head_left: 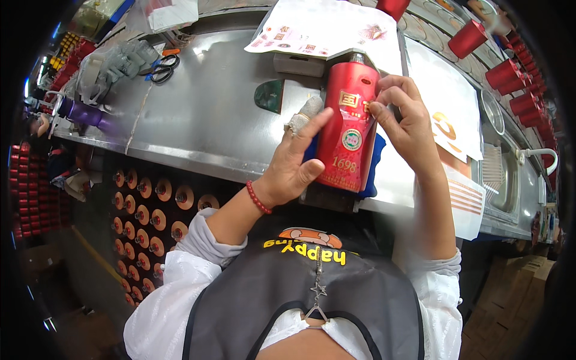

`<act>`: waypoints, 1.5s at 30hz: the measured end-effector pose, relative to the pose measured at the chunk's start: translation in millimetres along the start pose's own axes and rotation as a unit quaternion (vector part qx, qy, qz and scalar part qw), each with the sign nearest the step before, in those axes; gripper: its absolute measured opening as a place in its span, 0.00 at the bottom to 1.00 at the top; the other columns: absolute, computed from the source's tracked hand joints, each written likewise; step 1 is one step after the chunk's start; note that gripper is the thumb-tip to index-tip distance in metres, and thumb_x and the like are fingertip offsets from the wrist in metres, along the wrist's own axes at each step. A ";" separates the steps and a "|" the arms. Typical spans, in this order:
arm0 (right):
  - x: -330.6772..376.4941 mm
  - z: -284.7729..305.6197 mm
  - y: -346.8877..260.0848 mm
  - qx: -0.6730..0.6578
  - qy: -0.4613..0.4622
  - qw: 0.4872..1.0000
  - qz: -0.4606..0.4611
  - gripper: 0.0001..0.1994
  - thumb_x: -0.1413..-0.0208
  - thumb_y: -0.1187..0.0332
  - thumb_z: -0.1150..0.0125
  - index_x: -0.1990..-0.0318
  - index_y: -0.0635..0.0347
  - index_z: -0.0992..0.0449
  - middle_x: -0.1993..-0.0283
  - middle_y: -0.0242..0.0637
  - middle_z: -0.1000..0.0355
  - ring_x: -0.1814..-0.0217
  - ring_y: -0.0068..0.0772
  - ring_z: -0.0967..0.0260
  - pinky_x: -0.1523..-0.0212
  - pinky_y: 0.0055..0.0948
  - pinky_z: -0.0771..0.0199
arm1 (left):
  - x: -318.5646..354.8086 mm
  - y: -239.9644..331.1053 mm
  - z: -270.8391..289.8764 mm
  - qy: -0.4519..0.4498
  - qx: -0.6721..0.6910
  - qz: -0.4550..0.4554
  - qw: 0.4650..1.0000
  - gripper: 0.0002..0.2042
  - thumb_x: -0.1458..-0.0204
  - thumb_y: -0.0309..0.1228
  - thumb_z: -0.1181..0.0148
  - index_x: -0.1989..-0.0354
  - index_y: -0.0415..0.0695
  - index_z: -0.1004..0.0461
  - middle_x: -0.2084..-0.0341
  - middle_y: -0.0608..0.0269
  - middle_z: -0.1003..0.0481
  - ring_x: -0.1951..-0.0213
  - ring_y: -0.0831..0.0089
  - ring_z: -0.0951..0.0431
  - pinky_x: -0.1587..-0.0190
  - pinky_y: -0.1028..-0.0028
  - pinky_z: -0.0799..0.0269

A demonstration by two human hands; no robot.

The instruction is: The person cleans the neck of a bottle with a green sponge, then applies a red cylindrical label to the bottle body, smoothing it with both hands. They peel off the backing strip and place the finished bottle on a rack, repeating the process with another bottle.

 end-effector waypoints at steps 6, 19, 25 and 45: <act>2.2 8.8 -7.6 -0.008 0.023 1.000 -0.004 0.08 0.43 0.72 0.34 0.67 0.66 0.27 0.51 0.47 0.31 0.49 0.44 0.29 0.50 0.36 0.28 | -23.5 32.0 -2.8 0.006 -0.142 -0.024 0.990 0.30 0.37 0.53 0.49 0.32 0.46 0.33 0.30 0.34 0.48 0.31 0.40 0.45 0.29 0.53 0.54; 3.4 30.5 -24.5 -0.034 0.046 0.998 0.019 0.09 0.46 0.72 0.33 0.60 0.65 0.24 0.47 0.46 0.32 0.45 0.43 0.30 0.47 0.36 0.28 | -98.6 39.3 21.1 0.071 -0.098 0.004 0.993 0.07 0.44 0.33 0.38 0.64 0.43 0.25 0.61 0.48 0.27 0.52 0.51 0.30 0.44 0.60 0.38; -3.8 26.4 -44.4 -0.015 0.029 0.997 0.072 0.08 0.47 0.73 0.32 0.62 0.64 0.25 0.47 0.46 0.31 0.47 0.43 0.29 0.49 0.36 0.27 | -93.6 79.4 22.5 0.097 -0.179 -0.100 0.974 0.05 0.44 0.31 0.39 0.66 0.43 0.23 0.57 0.47 0.25 0.51 0.53 0.28 0.43 0.60 0.37; -68.9 35.8 -16.0 -0.087 -0.021 0.996 0.005 0.10 0.42 0.68 0.35 0.59 0.67 0.22 0.49 0.43 0.30 0.50 0.36 0.28 0.54 0.30 0.27 | -126.7 39.1 59.5 0.170 -0.102 -0.063 0.978 0.06 0.45 0.30 0.39 0.67 0.41 0.25 0.65 0.48 0.25 0.57 0.50 0.28 0.49 0.57 0.35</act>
Point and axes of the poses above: each hand's wrist, its own x-axis away from the middle knuckle, its own z-axis out of the back of the hand, y = z × x, the point moved 10 cm from there along -x, towards the middle knuckle
